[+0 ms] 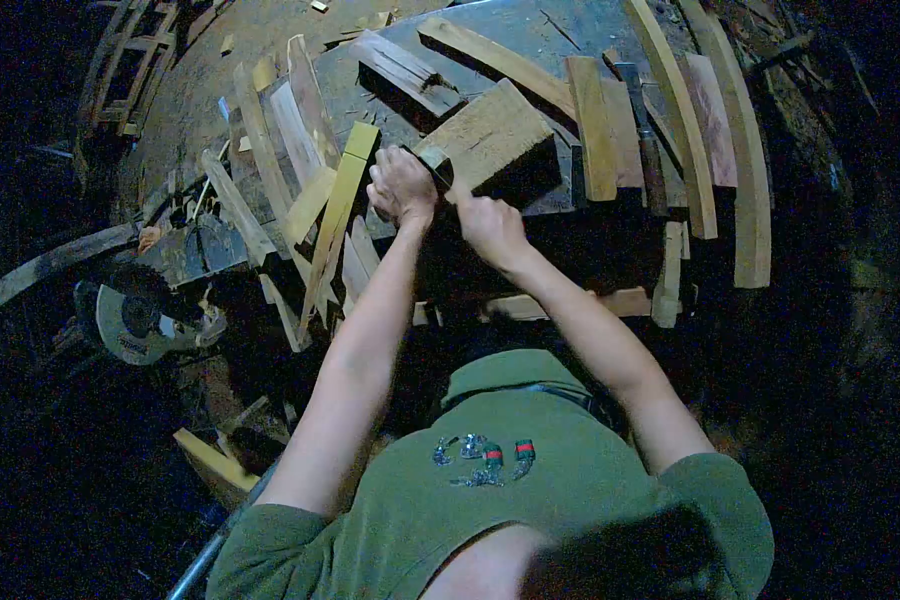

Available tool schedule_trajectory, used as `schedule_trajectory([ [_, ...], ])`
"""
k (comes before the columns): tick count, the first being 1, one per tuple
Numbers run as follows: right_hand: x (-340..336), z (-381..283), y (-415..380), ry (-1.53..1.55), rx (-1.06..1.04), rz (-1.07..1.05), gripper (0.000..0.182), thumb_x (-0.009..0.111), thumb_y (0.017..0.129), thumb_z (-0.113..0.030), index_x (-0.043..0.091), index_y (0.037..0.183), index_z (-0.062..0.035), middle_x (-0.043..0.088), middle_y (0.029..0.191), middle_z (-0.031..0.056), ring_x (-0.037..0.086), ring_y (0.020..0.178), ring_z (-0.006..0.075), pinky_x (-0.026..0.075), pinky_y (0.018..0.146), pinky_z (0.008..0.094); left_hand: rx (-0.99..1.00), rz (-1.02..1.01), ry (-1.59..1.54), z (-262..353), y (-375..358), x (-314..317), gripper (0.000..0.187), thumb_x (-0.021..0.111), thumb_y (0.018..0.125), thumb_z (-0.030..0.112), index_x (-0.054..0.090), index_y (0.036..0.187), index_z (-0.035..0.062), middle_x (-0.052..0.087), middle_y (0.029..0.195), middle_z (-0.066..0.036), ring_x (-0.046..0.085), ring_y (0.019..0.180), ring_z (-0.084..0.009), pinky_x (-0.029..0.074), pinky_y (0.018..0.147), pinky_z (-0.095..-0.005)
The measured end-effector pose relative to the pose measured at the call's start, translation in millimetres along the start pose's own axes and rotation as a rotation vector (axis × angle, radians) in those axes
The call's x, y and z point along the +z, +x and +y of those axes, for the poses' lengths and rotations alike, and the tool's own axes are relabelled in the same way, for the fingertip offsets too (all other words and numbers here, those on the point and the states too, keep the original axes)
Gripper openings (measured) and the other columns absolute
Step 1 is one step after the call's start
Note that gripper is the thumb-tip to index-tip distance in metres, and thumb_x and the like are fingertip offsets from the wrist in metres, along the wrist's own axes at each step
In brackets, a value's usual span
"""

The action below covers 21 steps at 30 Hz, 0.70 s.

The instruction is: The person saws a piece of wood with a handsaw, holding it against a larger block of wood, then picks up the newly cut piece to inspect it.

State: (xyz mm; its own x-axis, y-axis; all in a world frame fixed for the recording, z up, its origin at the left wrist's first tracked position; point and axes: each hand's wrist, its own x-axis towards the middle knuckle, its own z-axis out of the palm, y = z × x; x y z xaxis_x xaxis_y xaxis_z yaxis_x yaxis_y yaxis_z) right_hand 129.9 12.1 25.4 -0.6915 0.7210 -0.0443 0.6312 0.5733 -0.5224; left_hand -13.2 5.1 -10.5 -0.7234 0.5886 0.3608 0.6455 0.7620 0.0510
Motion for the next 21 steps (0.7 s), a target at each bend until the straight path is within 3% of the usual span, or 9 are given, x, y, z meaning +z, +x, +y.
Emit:
schedule_trajectory([
  [5,-10.6,12.8,-38.1,0.019,-0.004,-0.084,0.024,0.046,0.076,-0.007,0.045,0.100,-0.0057,0.058,0.058,0.0189,0.060,0.054,0.0361,0.049,0.044,0.0448,0.028,-0.023,0.029,-2.2,-0.6,-2.5,0.015,0.044,0.082,0.022,0.054,0.080,0.0110,0.052,0.084,-0.006,0.052,0.079,-0.0239,0.038,0.064,-0.0388],
  [9,8.4,-4.7,13.5,0.038,0.010,-0.050,0.023,0.042,0.081,-0.011,0.046,0.104,-0.0051,0.061,0.061,0.0154,0.062,0.056,0.0329,0.050,0.046,0.0444,0.019,-0.036,0.056,-1.0,1.5,-1.8,0.017,0.043,0.083,0.024,0.054,0.080,0.0115,0.052,0.083,-0.005,0.052,0.078,-0.0239,0.038,0.063,-0.0379],
  [12,11.0,-2.7,13.7,0.025,0.017,-0.024,0.019,0.041,0.082,-0.011,0.044,0.100,-0.0052,0.061,0.061,0.0160,0.062,0.055,0.0336,0.050,0.046,0.0458,0.027,0.045,-0.015,-28.3,-8.7,62.8,0.018,0.043,0.084,0.024,0.054,0.079,0.0115,0.052,0.083,-0.005,0.052,0.077,-0.0240,0.037,0.063,-0.0381],
  [15,-9.9,4.6,-20.4,0.038,0.029,-0.082,0.019,0.041,0.081,-0.008,0.043,0.099,-0.0052,0.060,0.061,0.0176,0.061,0.056,0.0353,0.049,0.048,0.0464,0.017,-0.025,0.014,-3.3,1.1,4.0,0.019,0.043,0.084,0.025,0.054,0.078,0.0116,0.051,0.082,-0.005,0.052,0.077,-0.0238,0.037,0.063,-0.0386],
  [19,-14.8,4.0,-29.0,0.028,0.076,-0.202,0.024,0.041,0.078,-0.006,0.042,0.102,-0.0044,0.060,0.064,0.0208,0.060,0.059,0.0379,0.049,0.051,0.0476,0.016,0.023,0.022,-4.9,-1.5,10.8,0.019,0.042,0.084,0.025,0.054,0.078,0.0116,0.052,0.083,-0.005,0.051,0.080,-0.0240,0.037,0.064,-0.0394],
  [21,1.3,-1.1,-5.4,0.046,0.055,-0.134,0.021,0.042,0.078,-0.007,0.042,0.099,-0.0054,0.060,0.064,0.0208,0.061,0.060,0.0383,0.049,0.050,0.0474,-0.010,0.009,0.014,-3.6,-3.4,10.8,0.019,0.042,0.085,0.025,0.054,0.079,0.0116,0.052,0.084,-0.006,0.051,0.080,-0.0245,0.037,0.065,-0.0399],
])
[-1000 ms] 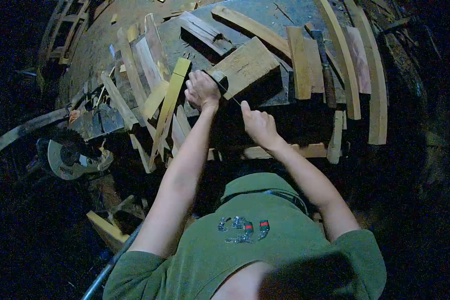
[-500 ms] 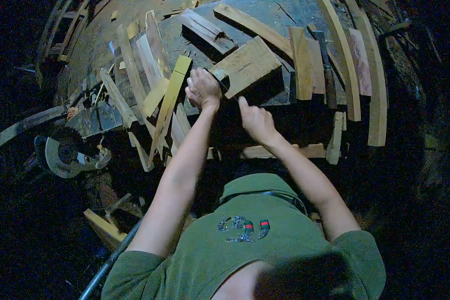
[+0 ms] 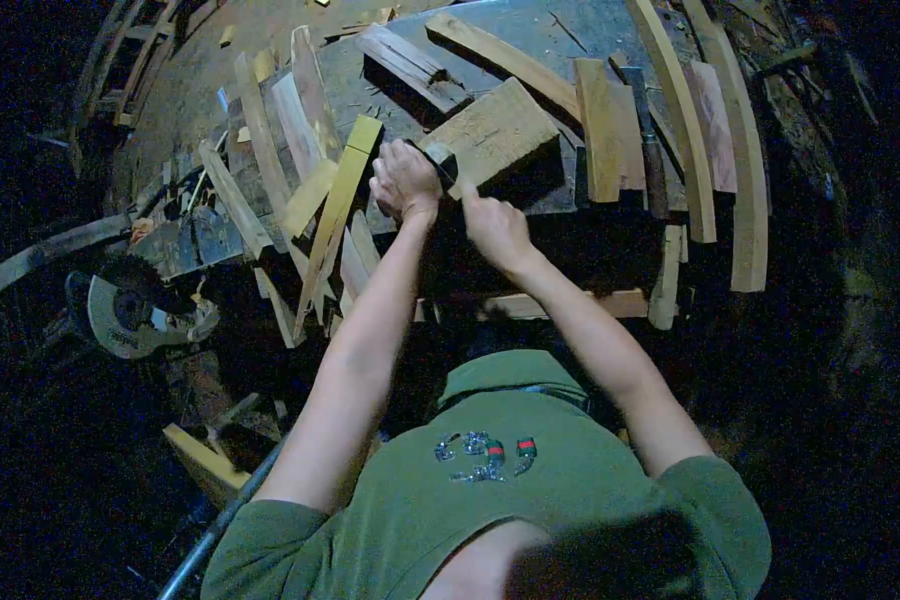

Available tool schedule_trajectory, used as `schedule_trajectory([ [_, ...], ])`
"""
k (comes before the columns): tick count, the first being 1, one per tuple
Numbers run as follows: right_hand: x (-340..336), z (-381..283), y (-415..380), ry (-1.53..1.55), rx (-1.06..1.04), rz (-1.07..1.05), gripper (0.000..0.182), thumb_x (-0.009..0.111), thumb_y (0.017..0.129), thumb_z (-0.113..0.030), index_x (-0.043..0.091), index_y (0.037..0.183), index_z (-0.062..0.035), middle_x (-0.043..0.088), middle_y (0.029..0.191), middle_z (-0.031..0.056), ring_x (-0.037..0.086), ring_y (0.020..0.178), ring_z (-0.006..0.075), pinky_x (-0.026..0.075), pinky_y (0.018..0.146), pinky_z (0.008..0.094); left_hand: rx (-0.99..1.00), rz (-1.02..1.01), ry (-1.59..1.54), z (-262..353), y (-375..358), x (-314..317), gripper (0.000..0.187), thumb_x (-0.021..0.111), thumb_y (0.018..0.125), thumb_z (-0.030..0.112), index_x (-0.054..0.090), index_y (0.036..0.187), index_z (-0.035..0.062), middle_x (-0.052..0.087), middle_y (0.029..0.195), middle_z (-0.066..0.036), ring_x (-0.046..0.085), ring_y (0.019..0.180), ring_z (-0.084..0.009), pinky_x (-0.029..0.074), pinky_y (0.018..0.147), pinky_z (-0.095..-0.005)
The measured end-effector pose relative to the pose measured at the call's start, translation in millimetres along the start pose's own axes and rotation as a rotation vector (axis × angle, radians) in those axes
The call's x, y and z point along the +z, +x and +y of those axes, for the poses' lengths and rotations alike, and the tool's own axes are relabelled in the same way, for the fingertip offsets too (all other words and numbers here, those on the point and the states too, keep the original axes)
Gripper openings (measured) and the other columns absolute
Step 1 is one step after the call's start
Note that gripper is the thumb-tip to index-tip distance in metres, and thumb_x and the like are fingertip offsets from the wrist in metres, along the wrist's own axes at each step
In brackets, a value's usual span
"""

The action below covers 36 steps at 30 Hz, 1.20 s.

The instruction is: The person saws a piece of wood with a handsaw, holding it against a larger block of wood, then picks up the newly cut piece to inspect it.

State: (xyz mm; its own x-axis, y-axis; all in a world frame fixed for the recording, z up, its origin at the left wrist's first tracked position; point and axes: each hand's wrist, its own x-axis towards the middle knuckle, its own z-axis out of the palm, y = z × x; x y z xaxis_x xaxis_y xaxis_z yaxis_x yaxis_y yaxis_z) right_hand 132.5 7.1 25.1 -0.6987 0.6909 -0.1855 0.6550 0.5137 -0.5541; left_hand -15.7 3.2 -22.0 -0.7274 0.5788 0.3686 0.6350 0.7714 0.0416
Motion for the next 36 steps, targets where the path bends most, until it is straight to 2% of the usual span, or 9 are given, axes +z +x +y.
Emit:
schedule_trajectory([
  [4,2.7,-6.0,24.2,0.086,-0.032,0.161,0.011,0.043,0.082,-0.011,0.042,0.092,-0.0057,0.058,0.062,0.0212,0.060,0.059,0.0386,0.048,0.047,0.0481,-0.034,0.058,-0.086,-0.5,9.2,1.7,0.020,0.041,0.086,0.027,0.053,0.084,0.0107,0.053,0.086,-0.007,0.051,0.083,-0.0263,0.037,0.068,-0.0422],
  [7,3.8,7.0,27.3,0.177,-0.112,0.154,0.012,0.042,0.086,-0.015,0.042,0.091,-0.0049,0.057,0.062,0.0230,0.058,0.058,0.0404,0.046,0.047,0.0494,-0.077,-0.132,-0.101,-0.2,9.5,-8.6,0.027,0.037,0.089,0.032,0.053,0.086,0.0100,0.053,0.091,-0.008,0.051,0.087,-0.0282,0.037,0.071,-0.0442],
  [10,-2.9,22.2,18.7,0.288,-0.154,0.161,0.015,0.041,0.089,-0.019,0.042,0.090,-0.0040,0.055,0.062,0.0244,0.056,0.061,0.0428,0.044,0.048,0.0510,0.041,0.005,-0.173,-12.9,10.6,2.3,0.030,0.035,0.090,0.035,0.053,0.087,0.0113,0.052,0.095,-0.010,0.051,0.089,-0.0295,0.037,0.073,-0.0453],
  [11,-6.2,28.4,11.4,0.337,-0.144,0.194,0.016,0.041,0.090,-0.020,0.042,0.090,-0.0037,0.054,0.062,0.0249,0.055,0.062,0.0439,0.043,0.050,0.0518,0.004,-0.214,-0.225,-20.5,12.3,4.8,0.033,0.034,0.091,0.038,0.053,0.089,0.0117,0.051,0.098,-0.011,0.049,0.093,-0.0308,0.037,0.075,-0.0464],
  [14,-2.2,51.3,-9.9,0.383,-0.019,0.260,0.017,0.040,0.090,-0.024,0.043,0.091,-0.0069,0.053,0.055,0.0233,0.057,0.057,0.0414,0.044,0.046,0.0509,0.066,-0.278,-0.327,-34.9,15.9,-1.2,0.034,0.033,0.091,0.039,0.053,0.089,0.0108,0.051,0.099,-0.012,0.049,0.093,-0.0321,0.037,0.076,-0.0468],
  [22,-14.5,29.5,-38.3,0.243,0.025,0.137,0.016,0.041,0.090,-0.021,0.042,0.093,-0.0053,0.053,0.058,0.0245,0.055,0.060,0.0430,0.043,0.050,0.0524,0.087,-0.154,-0.213,-16.0,-9.0,-42.0,0.025,0.046,0.086,0.033,0.054,0.092,0.0097,0.049,0.096,-0.010,0.049,0.091,-0.0284,0.038,0.075,-0.0426],
  [29,-2.7,20.6,-35.8,0.093,-0.063,0.152,0.014,0.044,0.088,-0.019,0.044,0.092,-0.0058,0.055,0.055,0.0191,0.058,0.052,0.0373,0.046,0.044,0.0476,0.104,-0.137,-0.149,-7.4,-2.8,-41.4,0.021,0.047,0.084,0.028,0.053,0.092,0.0094,0.050,0.095,-0.009,0.050,0.089,-0.0266,0.038,0.073,-0.0412],
  [35,14.7,27.9,-32.8,-0.047,-0.171,0.327,0.008,0.046,0.082,-0.011,0.046,0.089,-0.0062,0.053,0.048,0.0139,0.057,0.044,0.0319,0.046,0.039,0.0434,0.075,-0.069,-0.075,-0.7,-2.8,-28.1,0.017,0.044,0.084,0.024,0.052,0.086,0.0091,0.050,0.089,-0.009,0.052,0.084,-0.0263,0.038,0.067,-0.0407],
  [36,12.3,27.0,-33.2,-0.111,-0.170,0.322,0.011,0.046,0.082,-0.013,0.048,0.091,-0.0068,0.052,0.047,0.0102,0.056,0.042,0.0275,0.045,0.037,0.0394,0.076,-0.054,-0.074,0.1,-3.5,-29.0,0.017,0.044,0.084,0.023,0.052,0.084,0.0086,0.049,0.088,-0.009,0.052,0.083,-0.0265,0.038,0.067,-0.0407],
])
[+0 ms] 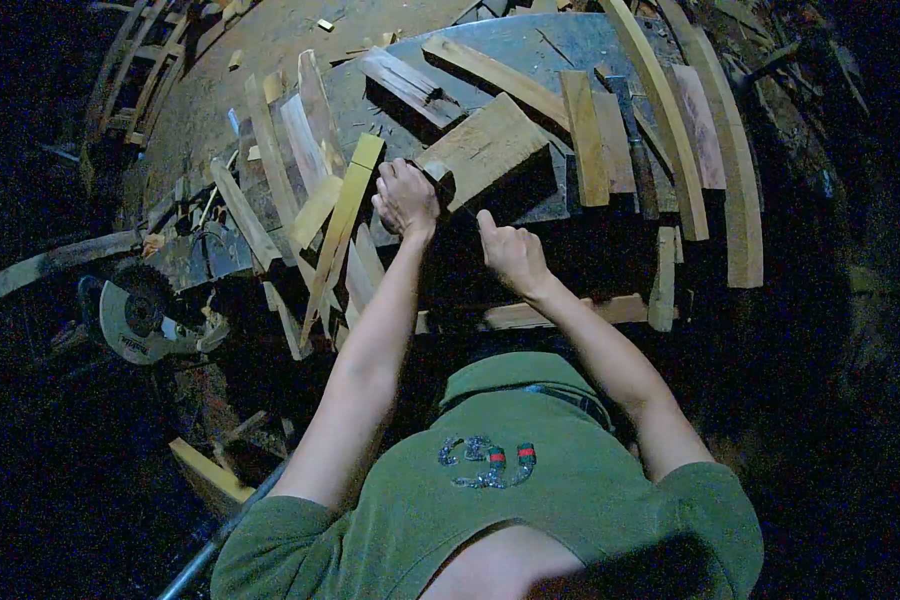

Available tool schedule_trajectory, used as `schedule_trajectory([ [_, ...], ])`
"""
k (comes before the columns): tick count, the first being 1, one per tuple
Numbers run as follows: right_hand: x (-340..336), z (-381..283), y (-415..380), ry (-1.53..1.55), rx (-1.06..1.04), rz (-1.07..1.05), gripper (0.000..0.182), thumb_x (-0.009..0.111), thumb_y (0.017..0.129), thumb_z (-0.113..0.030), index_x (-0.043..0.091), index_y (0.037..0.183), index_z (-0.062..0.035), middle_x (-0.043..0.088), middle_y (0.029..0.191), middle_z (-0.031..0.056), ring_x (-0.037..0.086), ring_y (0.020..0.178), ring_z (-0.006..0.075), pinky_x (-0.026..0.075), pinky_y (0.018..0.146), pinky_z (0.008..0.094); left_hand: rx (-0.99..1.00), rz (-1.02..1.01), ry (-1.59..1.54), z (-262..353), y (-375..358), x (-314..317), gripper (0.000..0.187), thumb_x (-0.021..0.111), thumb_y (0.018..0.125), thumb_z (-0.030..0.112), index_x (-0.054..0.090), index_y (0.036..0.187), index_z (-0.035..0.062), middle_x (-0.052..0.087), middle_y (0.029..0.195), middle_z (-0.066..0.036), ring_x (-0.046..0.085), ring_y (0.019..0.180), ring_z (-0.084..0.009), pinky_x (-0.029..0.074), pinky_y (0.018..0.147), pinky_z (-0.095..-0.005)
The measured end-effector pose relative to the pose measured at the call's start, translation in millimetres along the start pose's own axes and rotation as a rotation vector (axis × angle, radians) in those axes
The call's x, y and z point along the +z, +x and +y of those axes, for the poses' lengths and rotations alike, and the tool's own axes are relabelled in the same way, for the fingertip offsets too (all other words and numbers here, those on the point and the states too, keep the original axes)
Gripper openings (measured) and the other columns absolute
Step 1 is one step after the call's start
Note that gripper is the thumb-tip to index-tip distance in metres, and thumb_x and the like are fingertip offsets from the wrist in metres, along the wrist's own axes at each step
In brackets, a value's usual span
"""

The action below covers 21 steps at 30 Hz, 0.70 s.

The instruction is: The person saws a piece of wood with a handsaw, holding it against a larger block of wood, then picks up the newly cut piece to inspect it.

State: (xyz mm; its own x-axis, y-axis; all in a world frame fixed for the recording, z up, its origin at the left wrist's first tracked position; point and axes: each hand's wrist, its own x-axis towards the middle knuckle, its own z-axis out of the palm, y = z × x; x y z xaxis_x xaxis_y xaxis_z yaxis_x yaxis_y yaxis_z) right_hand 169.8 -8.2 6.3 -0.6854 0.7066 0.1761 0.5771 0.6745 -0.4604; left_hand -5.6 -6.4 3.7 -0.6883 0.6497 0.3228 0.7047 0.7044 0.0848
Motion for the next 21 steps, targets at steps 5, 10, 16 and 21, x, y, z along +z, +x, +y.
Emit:
schedule_trajectory([
  [5,-12.3,-7.8,3.8,0.109,0.051,-0.068,0.012,0.045,0.079,-0.009,0.045,0.091,-0.0057,0.054,0.050,0.0148,0.057,0.046,0.0326,0.046,0.040,0.0435,-0.021,0.020,-0.008,-1.1,1.3,7.3,0.017,0.042,0.084,0.021,0.051,0.082,0.0070,0.049,0.086,-0.010,0.051,0.083,-0.0275,0.038,0.067,-0.0406],
  [10,-8.3,-20.9,37.8,0.097,0.115,-0.179,0.013,0.041,0.081,-0.009,0.045,0.092,-0.0050,0.057,0.055,0.0168,0.059,0.051,0.0343,0.047,0.042,0.0442,0.015,0.042,-0.067,-6.2,2.3,18.2,0.017,0.042,0.084,0.020,0.050,0.080,0.0059,0.049,0.087,-0.011,0.049,0.085,-0.0287,0.037,0.069,-0.0412],
  [16,2.3,-13.6,37.4,0.064,0.062,-0.139,0.016,0.043,0.081,-0.010,0.046,0.097,-0.0081,0.059,0.056,0.0144,0.060,0.049,0.0311,0.048,0.042,0.0440,-0.069,-0.026,-0.034,1.6,2.4,7.0,0.015,0.044,0.083,0.020,0.050,0.081,0.0061,0.050,0.089,-0.011,0.050,0.086,-0.0282,0.038,0.070,-0.0411],
  [21,-31.3,-2.4,-2.5,0.051,0.115,-0.345,0.016,0.043,0.081,-0.009,0.045,0.097,-0.0053,0.056,0.056,0.0188,0.059,0.052,0.0353,0.048,0.044,0.0446,-0.041,0.003,-0.018,-7.3,1.4,23.3,0.016,0.042,0.083,0.020,0.050,0.082,0.0063,0.051,0.089,-0.010,0.050,0.087,-0.0273,0.038,0.069,-0.0402],
])
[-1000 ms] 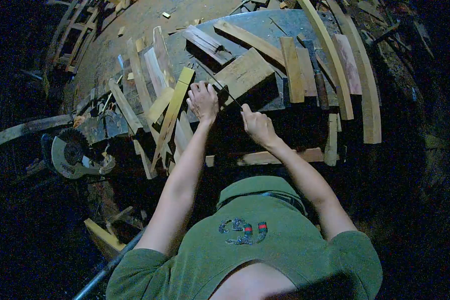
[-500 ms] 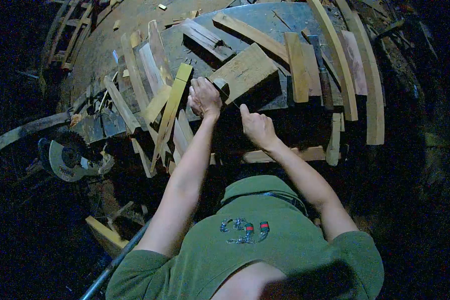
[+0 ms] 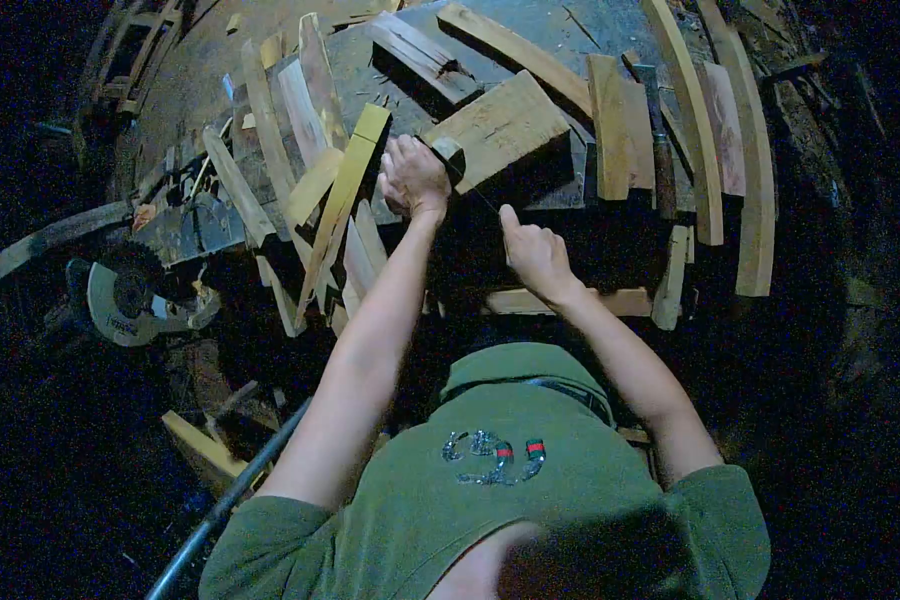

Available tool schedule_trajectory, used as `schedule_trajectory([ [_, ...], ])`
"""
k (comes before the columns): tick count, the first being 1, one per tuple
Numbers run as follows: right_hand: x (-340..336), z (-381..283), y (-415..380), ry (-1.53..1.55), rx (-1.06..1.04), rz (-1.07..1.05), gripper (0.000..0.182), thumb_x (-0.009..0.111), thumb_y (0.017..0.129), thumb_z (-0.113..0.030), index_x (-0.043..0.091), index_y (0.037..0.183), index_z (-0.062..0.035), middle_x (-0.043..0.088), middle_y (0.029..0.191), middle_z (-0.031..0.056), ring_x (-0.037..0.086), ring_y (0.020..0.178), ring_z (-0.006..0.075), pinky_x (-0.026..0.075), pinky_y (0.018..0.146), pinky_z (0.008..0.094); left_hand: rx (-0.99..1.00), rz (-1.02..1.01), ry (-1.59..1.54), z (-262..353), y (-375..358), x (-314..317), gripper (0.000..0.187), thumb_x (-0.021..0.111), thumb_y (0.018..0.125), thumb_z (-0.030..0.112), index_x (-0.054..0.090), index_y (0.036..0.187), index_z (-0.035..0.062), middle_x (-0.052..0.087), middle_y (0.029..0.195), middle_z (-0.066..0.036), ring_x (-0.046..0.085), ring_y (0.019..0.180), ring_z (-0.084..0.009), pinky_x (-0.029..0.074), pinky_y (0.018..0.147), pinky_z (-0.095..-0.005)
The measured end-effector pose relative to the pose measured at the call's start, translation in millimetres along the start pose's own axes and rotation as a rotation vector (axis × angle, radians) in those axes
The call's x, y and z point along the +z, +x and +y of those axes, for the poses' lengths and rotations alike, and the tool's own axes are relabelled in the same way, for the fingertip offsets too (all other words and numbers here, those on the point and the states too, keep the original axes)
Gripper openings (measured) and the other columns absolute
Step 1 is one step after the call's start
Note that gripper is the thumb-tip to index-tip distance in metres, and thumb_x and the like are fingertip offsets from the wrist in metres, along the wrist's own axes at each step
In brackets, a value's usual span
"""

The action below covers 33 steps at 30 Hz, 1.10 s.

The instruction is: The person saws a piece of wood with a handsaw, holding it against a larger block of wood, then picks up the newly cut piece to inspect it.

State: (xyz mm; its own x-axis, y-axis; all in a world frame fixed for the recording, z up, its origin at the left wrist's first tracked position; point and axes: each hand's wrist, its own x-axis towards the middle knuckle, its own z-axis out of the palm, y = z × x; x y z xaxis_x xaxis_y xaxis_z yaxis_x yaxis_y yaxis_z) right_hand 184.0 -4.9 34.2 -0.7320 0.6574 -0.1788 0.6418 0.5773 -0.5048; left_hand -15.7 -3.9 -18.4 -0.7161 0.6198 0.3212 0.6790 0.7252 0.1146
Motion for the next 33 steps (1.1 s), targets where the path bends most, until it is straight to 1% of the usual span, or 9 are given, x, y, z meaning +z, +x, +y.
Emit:
schedule_trajectory([
  [4,16.1,-13.6,53.4,-0.002,-0.033,0.096,0.020,0.044,0.080,-0.009,0.045,0.100,-0.0059,0.057,0.056,0.0181,0.059,0.053,0.0352,0.048,0.044,0.0442,-0.009,-0.039,-0.024,1.8,0.8,-4.4,0.015,0.041,0.083,0.019,0.050,0.082,0.0072,0.053,0.086,-0.010,0.051,0.086,-0.0270,0.038,0.070,-0.0409],
  [6,19.3,-24.3,73.5,0.057,-0.054,0.175,0.014,0.041,0.081,-0.011,0.045,0.094,-0.0071,0.060,0.059,0.0164,0.060,0.051,0.0349,0.049,0.045,0.0452,-0.031,-0.017,-0.017,2.1,1.2,-4.1,0.015,0.041,0.083,0.019,0.051,0.082,0.0072,0.053,0.087,-0.010,0.051,0.085,-0.0271,0.038,0.069,-0.0409],
  [9,13.4,-19.4,56.1,0.027,-0.076,0.210,0.013,0.042,0.081,-0.011,0.045,0.093,-0.0078,0.060,0.058,0.0150,0.060,0.050,0.0336,0.049,0.044,0.0441,-0.046,-0.021,0.027,4.0,-0.6,-1.1,0.016,0.041,0.083,0.020,0.051,0.084,0.0078,0.054,0.087,-0.009,0.051,0.085,-0.0270,0.039,0.068,-0.0404],
  [13,3.5,-3.6,15.2,-0.004,-0.020,0.028,0.022,0.044,0.079,-0.008,0.045,0.101,-0.0050,0.058,0.058,0.0172,0.059,0.052,0.0359,0.048,0.045,0.0455,-0.071,-0.015,0.021,5.9,1.7,-5.7,0.016,0.041,0.084,0.022,0.052,0.084,0.0092,0.055,0.087,-0.006,0.052,0.087,-0.0252,0.039,0.072,-0.0391],
  [15,3.1,-1.7,8.6,-0.048,-0.032,0.040,0.015,0.042,0.080,-0.012,0.046,0.094,-0.0088,0.059,0.056,0.0133,0.060,0.049,0.0320,0.047,0.041,0.0443,-0.054,-0.034,0.045,5.5,1.5,-7.6,0.016,0.041,0.084,0.022,0.052,0.084,0.0095,0.055,0.087,-0.006,0.052,0.087,-0.0251,0.039,0.074,-0.0392],
  [16,7.4,-3.9,17.2,-0.051,-0.051,0.128,0.013,0.042,0.081,-0.012,0.046,0.093,-0.0089,0.059,0.056,0.0132,0.060,0.049,0.0317,0.047,0.041,0.0451,-0.054,-0.028,0.031,5.9,0.9,-7.9,0.016,0.041,0.084,0.022,0.052,0.084,0.0096,0.055,0.088,-0.006,0.052,0.088,-0.0251,0.039,0.074,-0.0395],
  [20,19.6,-24.3,70.1,0.020,-0.046,0.214,0.013,0.042,0.081,-0.012,0.046,0.093,-0.0089,0.059,0.056,0.0130,0.060,0.049,0.0320,0.047,0.042,0.0455,-0.067,-0.074,0.036,5.4,4.0,-10.1,0.017,0.042,0.084,0.023,0.052,0.085,0.0095,0.054,0.090,-0.007,0.052,0.090,-0.0251,0.039,0.075,-0.0403],
  [28,3.9,-3.8,6.9,-0.023,-0.016,0.049,0.010,0.041,0.081,-0.010,0.046,0.089,-0.0072,0.059,0.056,0.0161,0.061,0.052,0.0335,0.050,0.045,0.0452,-0.097,-0.074,0.005,8.6,2.5,-13.8,0.016,0.043,0.083,0.022,0.052,0.084,0.0088,0.054,0.087,-0.008,0.051,0.088,-0.0256,0.039,0.072,-0.0413],
  [33,15.5,-21.7,63.8,0.000,-0.017,0.106,0.010,0.041,0.082,-0.011,0.046,0.089,-0.0067,0.059,0.057,0.0153,0.061,0.052,0.0331,0.049,0.044,0.0445,-0.058,-0.037,0.015,10.0,1.9,-17.7,0.015,0.042,0.083,0.021,0.051,0.083,0.0084,0.054,0.087,-0.007,0.052,0.086,-0.0265,0.040,0.071,-0.0411],
])
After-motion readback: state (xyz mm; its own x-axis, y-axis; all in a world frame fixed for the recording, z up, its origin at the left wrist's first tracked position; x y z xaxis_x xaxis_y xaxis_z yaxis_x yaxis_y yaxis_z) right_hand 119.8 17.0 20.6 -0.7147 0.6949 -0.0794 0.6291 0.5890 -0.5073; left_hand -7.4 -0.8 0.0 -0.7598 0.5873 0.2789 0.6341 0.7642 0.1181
